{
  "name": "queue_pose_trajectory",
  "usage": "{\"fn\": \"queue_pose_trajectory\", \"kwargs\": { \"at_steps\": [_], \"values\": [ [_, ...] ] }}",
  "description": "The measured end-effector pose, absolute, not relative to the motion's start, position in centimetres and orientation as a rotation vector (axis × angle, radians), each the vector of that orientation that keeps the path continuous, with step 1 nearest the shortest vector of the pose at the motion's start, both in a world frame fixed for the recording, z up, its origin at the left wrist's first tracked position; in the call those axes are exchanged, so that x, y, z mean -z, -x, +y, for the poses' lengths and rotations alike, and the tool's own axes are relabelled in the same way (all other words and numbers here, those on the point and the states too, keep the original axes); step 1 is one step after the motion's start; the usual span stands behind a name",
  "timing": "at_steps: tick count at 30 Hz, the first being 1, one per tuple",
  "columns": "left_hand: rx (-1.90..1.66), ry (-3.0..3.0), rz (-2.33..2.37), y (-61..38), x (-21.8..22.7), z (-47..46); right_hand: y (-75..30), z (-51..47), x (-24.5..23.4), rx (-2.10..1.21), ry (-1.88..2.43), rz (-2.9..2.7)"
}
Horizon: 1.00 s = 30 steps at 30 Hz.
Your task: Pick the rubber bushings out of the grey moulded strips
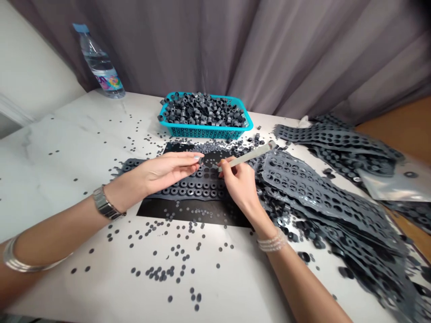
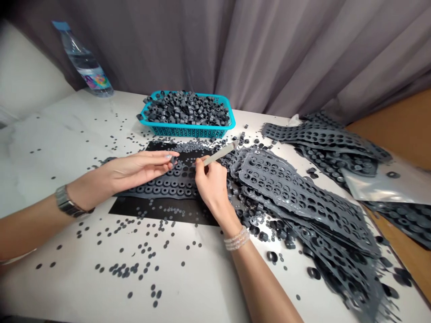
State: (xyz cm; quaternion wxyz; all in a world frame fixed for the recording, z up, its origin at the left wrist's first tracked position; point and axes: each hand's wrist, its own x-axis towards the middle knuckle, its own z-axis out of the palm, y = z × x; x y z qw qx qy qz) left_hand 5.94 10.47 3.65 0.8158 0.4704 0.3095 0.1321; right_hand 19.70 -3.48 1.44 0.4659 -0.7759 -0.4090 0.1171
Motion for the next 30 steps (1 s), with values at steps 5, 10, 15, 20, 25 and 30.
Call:
{"fn": "queue_pose_trajectory", "kwargs": {
  "at_steps": [5,10,15,20,25,30],
  "values": [
    [-0.241,-0.850,0.576,-6.0,-3.8,9.8,-20.4,-3.4,-1.2,-0.227,1.936,-0.983],
    [-0.209,-0.764,0.564,-5.8,-4.6,9.4,-21.0,-3.4,-1.1,-0.225,1.919,-0.949],
    [-0.204,-0.638,0.604,-5.7,-5.5,9.2,-20.5,-3.5,-1.6,-0.234,1.784,-0.908],
    [-0.325,-0.760,0.590,-6.3,-5.3,8.9,-19.6,-3.0,-1.5,-0.362,1.773,-1.026],
    [-0.266,-0.798,0.449,-6.8,-5.1,8.8,-19.5,-2.6,-1.1,-0.375,1.820,-1.094],
    [-0.253,-0.829,0.451,-6.6,-4.7,9.3,-19.5,-2.5,-1.0,-0.375,1.830,-1.123]
  ]
}}
